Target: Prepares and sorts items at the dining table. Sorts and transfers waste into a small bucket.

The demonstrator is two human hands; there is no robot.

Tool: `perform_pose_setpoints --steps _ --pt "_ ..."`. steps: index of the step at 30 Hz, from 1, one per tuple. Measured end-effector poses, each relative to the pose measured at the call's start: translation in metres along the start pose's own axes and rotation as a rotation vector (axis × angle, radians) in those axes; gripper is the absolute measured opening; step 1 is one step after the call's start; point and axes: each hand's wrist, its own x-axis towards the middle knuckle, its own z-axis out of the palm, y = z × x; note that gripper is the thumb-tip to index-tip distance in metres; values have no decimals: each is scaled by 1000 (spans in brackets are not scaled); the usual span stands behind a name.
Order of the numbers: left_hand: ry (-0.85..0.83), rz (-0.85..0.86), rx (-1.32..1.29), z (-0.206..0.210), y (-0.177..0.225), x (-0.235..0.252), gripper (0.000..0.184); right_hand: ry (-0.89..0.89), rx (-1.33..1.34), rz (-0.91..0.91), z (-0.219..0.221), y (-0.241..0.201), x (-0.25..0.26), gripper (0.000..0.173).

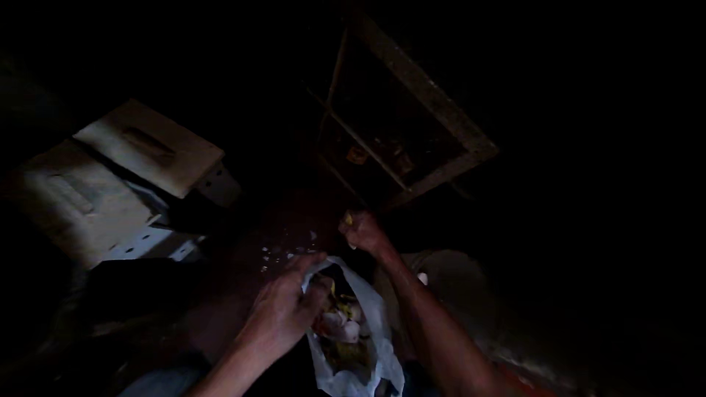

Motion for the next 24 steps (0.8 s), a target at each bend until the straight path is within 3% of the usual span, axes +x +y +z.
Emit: perform_pose_setpoints --steps 2,5,10,12,14,16,18,19,21,24 --pt "28 -30 -62 9 6 8 47 46 36 -172 -17 -11 -67 26" --pt "26 -30 -93 23 15 13 48 -16 38 -307 -3 -10 -149 28" --pt "1 -24 -2 44 32 14 48 -154 -249 -187 58 17 -175 57" --pt "3 -6 28 51 34 13 47 -176 -262 -217 66 25 -181 57" --pt "-20 9 49 57 34 12 44 -22 -203 -351 59 37 -197 42" --pt "-70 27 68 64 36 11 40 245 -72 -394 34 54 -215 24" --pt "-133 33 64 73 40 11 39 493 -110 -186 5 81 -218 24" --pt "-173 26 55 78 42 12 39 464 -119 -5 -9 96 -216 34" --pt "-245 15 32 89 43 17 40 170 -25 229 -21 123 -205 62" --pt "-272 -24 0 105 51 21 42 -6 113 88 12 142 -199 74"
